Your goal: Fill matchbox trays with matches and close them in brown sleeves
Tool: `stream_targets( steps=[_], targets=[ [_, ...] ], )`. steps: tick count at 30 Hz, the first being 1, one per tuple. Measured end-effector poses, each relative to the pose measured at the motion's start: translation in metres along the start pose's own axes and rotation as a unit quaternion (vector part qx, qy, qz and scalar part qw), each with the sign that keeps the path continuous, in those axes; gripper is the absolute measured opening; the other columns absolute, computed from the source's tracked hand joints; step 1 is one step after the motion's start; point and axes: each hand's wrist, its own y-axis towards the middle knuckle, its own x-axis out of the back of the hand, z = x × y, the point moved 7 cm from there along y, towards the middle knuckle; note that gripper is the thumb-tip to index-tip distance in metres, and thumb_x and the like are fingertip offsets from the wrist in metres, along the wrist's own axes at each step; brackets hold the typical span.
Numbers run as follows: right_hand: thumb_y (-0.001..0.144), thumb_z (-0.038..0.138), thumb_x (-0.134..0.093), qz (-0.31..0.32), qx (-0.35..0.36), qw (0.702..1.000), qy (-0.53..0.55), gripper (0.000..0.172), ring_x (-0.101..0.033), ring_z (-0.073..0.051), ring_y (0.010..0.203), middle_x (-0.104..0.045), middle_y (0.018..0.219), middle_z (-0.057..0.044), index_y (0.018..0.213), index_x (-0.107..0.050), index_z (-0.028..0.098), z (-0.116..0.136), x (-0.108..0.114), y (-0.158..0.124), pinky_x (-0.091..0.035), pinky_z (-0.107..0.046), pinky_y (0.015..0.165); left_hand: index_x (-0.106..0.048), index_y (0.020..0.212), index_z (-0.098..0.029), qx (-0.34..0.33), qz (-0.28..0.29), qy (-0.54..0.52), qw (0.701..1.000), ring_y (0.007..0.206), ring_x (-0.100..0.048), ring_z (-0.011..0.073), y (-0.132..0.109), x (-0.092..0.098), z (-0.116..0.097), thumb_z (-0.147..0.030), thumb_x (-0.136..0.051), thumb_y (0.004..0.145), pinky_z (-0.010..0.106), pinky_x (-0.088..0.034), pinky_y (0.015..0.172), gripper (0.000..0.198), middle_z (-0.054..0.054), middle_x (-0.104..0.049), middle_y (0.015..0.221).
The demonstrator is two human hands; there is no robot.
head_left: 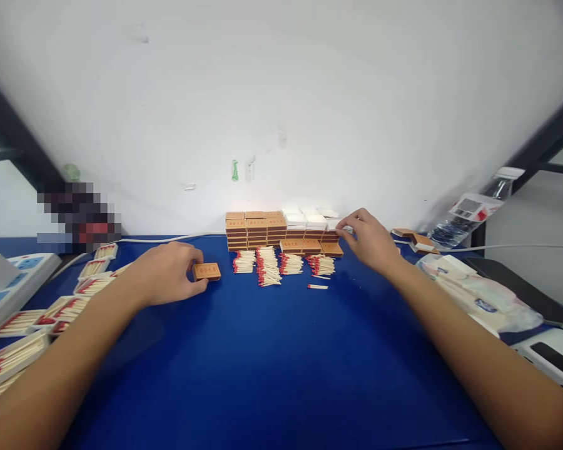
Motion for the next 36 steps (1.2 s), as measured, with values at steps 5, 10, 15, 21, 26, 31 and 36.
stream_targets(
  steps=[5, 10, 15, 21, 26, 31, 36],
  targets=[
    [0.097, 0.031, -0.057, 0.009, 0.001, 1.0, 0.006, 0.018, -0.06, -0.024, 0.081, -0.063, 0.1, -0.011, 0.096, -0.071, 0.02, 0.013, 0.028, 0.006, -0.044, -0.037, 0.07, -0.074, 0.095, -0.022, -0.002, 0.006, 0.005, 1.0, 0.089, -0.072, 0.0317, 0.001, -0.005, 0.0, -0.054, -0.06, 0.082, 0.038, -0.049, 0.07, 0.037, 0.009, -0.076, 0.097],
    [0.095, 0.025, -0.062, 0.213, 0.103, 0.957, 0.167, 0.013, -0.061, -0.018, 0.078, -0.067, 0.088, -0.004, 0.088, -0.072, 0.022, 0.11, 0.03, -0.025, -0.044, -0.031, 0.07, -0.075, 0.11, -0.02, -0.077, -0.15, -0.044, 0.985, 0.097, -0.071, 0.0309, -0.009, 0.006, -0.04, -0.062, -0.06, 0.091, 0.041, -0.054, 0.081, 0.049, 0.011, -0.075, 0.11],
    [0.093, 0.02, -0.067, 0.349, 0.155, 0.892, 0.243, 0.006, -0.062, -0.017, 0.081, -0.071, 0.096, -0.004, 0.094, -0.073, 0.021, 0.176, 0.016, -0.066, -0.045, -0.029, 0.071, -0.071, 0.122, -0.022, -0.191, -0.178, -0.175, 0.949, 0.103, -0.07, 0.0273, -0.023, -0.006, -0.102, -0.055, -0.076, 0.085, 0.04, -0.057, 0.088, 0.049, 0.009, -0.073, 0.112],
    [0.091, 0.032, -0.073, 0.332, 0.095, 0.923, 0.173, 0.01, -0.062, -0.019, 0.078, -0.072, 0.089, -0.004, 0.089, -0.075, 0.023, 0.114, 0.012, -0.038, -0.043, -0.031, 0.066, -0.073, 0.114, -0.021, -0.174, -0.12, -0.237, 0.948, 0.099, -0.069, 0.027, -0.021, -0.026, -0.112, -0.058, -0.082, 0.079, 0.043, -0.057, 0.088, 0.052, 0.008, -0.07, 0.108],
    [0.092, 0.03, -0.07, 0.393, 0.034, 0.909, 0.138, 0.01, -0.063, -0.019, 0.072, -0.073, 0.085, -0.005, 0.087, -0.073, 0.022, 0.081, -0.011, -0.042, -0.043, -0.031, 0.062, -0.072, 0.108, -0.019, -0.188, -0.143, -0.248, 0.939, 0.097, -0.068, 0.0261, -0.022, -0.027, -0.12, -0.051, -0.082, 0.083, 0.045, -0.055, 0.092, 0.042, 0.006, -0.069, 0.102],
    [0.097, 0.03, -0.064, 0.379, 0.051, 0.908, 0.173, 0.012, -0.06, -0.018, 0.072, -0.071, 0.085, -0.004, 0.09, -0.069, 0.022, 0.099, -0.007, -0.047, -0.042, -0.03, 0.062, -0.071, 0.103, -0.02, -0.206, -0.142, -0.258, 0.933, 0.094, -0.067, 0.0235, -0.022, -0.029, -0.125, -0.039, -0.078, 0.088, 0.043, -0.056, 0.089, 0.026, 0.005, -0.068, 0.099],
    [0.103, 0.035, -0.059, 0.328, 0.103, 0.914, 0.215, 0.017, -0.061, -0.018, 0.082, -0.069, 0.095, -0.004, 0.095, -0.067, 0.022, 0.139, 0.007, -0.054, -0.043, -0.03, 0.07, -0.071, 0.104, -0.02, -0.209, -0.169, -0.231, 0.935, 0.095, -0.068, 0.0256, -0.022, -0.026, -0.122, -0.039, -0.079, 0.087, 0.043, -0.055, 0.088, 0.027, 0.006, -0.069, 0.098]
  ],
)
